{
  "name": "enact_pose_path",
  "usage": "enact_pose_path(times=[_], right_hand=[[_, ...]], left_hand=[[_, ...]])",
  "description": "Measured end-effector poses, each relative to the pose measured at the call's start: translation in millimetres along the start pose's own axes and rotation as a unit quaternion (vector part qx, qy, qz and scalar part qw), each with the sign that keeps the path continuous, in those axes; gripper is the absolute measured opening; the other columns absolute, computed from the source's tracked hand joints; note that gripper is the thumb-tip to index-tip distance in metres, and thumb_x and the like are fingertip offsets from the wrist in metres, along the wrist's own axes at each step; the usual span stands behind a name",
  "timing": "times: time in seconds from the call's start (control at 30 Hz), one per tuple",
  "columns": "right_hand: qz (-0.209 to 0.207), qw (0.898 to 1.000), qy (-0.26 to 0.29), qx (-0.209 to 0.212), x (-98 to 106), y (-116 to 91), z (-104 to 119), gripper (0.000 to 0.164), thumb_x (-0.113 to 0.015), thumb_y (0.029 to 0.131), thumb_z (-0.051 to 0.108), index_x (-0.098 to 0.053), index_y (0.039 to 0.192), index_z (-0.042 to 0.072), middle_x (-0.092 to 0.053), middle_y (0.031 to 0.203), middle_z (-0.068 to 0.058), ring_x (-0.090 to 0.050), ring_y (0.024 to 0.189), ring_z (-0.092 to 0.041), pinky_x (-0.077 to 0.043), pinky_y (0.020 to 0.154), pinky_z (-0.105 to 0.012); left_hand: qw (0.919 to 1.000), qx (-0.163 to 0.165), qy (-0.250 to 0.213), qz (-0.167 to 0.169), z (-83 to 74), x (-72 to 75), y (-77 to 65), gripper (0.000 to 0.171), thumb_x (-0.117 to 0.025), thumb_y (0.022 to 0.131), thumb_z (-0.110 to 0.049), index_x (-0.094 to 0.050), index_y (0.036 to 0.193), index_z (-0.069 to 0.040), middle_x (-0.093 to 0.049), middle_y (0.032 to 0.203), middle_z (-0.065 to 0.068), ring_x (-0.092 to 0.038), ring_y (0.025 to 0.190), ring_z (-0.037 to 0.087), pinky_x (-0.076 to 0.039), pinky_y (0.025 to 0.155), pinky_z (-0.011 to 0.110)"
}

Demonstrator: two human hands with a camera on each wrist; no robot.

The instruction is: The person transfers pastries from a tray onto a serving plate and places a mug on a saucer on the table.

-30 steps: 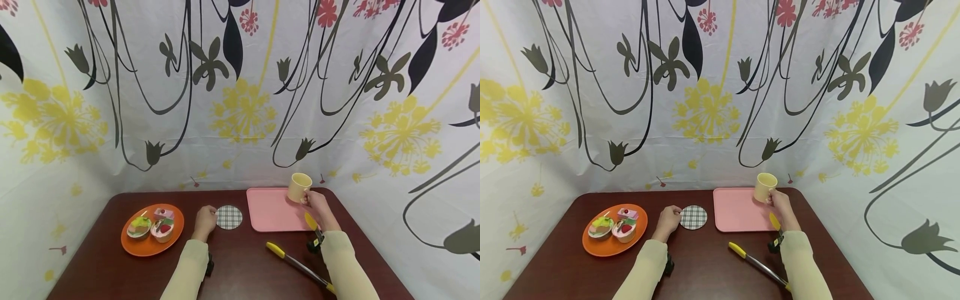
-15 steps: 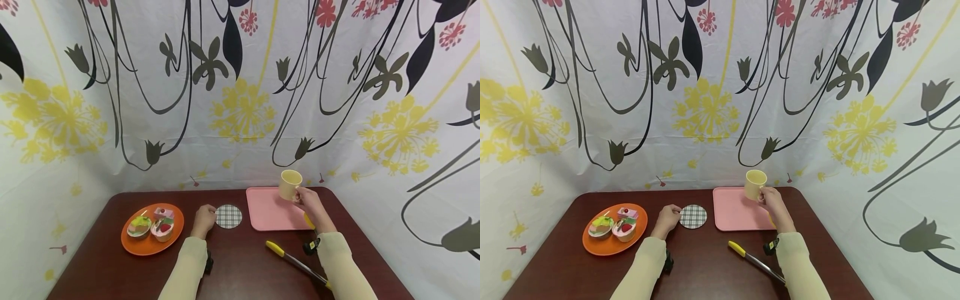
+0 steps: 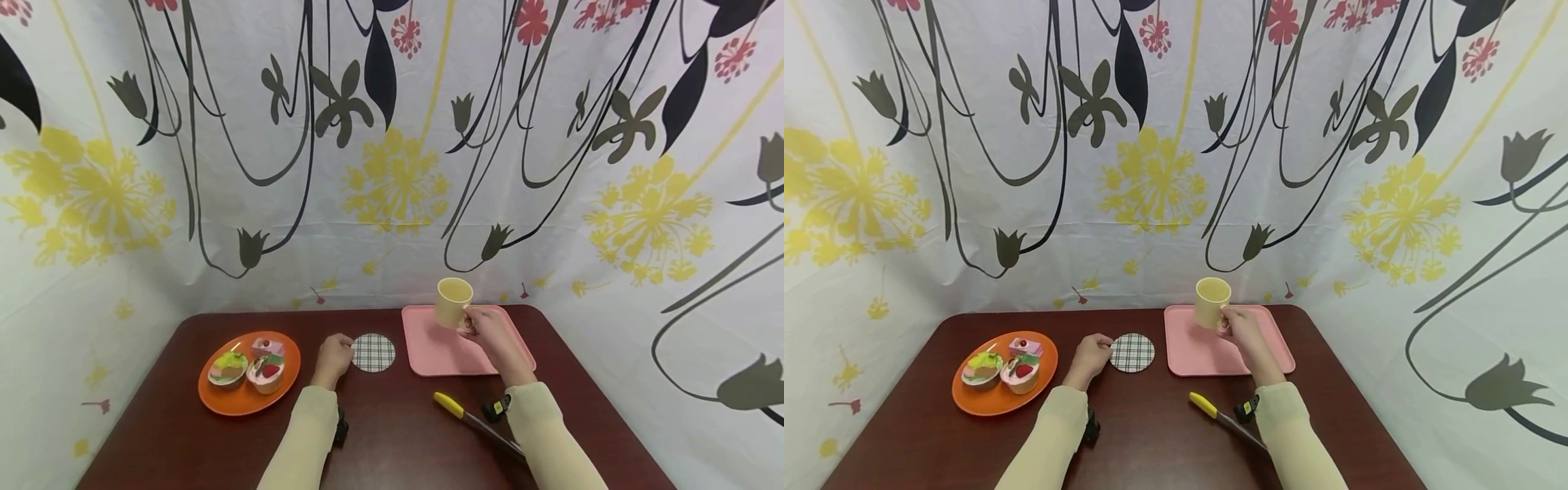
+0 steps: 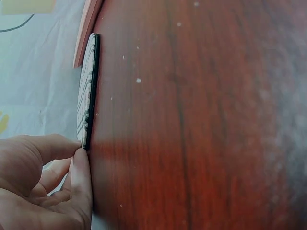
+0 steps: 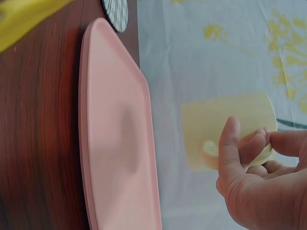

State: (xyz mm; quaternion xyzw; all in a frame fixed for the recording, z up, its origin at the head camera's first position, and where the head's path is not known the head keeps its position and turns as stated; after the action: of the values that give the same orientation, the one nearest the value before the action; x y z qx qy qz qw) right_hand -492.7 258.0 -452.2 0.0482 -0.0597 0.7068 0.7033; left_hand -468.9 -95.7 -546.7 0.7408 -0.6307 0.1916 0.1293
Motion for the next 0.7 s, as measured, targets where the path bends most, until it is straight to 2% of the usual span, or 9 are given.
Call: enact_pose_path(times=[0.23,0.47,0.7], right_hand=[[0.015,1.0,0.01,-0.021,-23.4,-4.4,-2.1,0.034,-0.044,0.117,0.027,-0.055,0.105,-0.003,-0.05,0.094,-0.005,-0.05,0.09,-0.021,-0.062,0.086,-0.032],[0.02,0.999,0.021,-0.02,-42.3,-9.5,-7.0,0.032,-0.046,0.116,0.025,-0.055,0.098,0.001,-0.051,0.093,-0.005,-0.05,0.085,-0.02,-0.062,0.086,-0.034],[0.029,0.999,0.032,-0.031,-68.3,-18.1,-17.1,0.034,-0.046,0.116,0.026,-0.058,0.103,-0.003,-0.053,0.094,-0.007,-0.054,0.09,-0.021,-0.062,0.086,-0.033]], left_hand=[[0.9998,0.009,-0.018,0.0,3.0,-0.8,-3.8,0.027,-0.059,0.105,-0.005,-0.072,0.127,0.003,-0.071,0.124,0.022,-0.067,0.112,0.038,-0.06,0.093,0.053],[0.9998,0.003,-0.018,-0.004,2.4,-1.1,-3.0,0.026,-0.059,0.105,-0.005,-0.073,0.125,0.003,-0.072,0.124,0.022,-0.068,0.111,0.036,-0.06,0.088,0.05],[0.9998,0.005,-0.019,-0.003,6.4,-2.1,-0.8,0.025,-0.061,0.105,-0.006,-0.074,0.125,0.002,-0.072,0.124,0.022,-0.069,0.111,0.036,-0.061,0.088,0.049]])
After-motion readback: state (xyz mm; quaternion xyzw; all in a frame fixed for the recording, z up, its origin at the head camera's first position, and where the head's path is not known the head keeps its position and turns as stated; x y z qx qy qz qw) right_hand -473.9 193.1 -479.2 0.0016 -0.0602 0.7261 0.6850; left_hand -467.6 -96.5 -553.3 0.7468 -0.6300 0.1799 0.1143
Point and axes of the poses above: each hand's wrist, its own y-axis towards the middle knuckle, its own x-axis out of the back of the hand, z = x × y, the point moved 8 cm from there along y, towards the middle knuckle
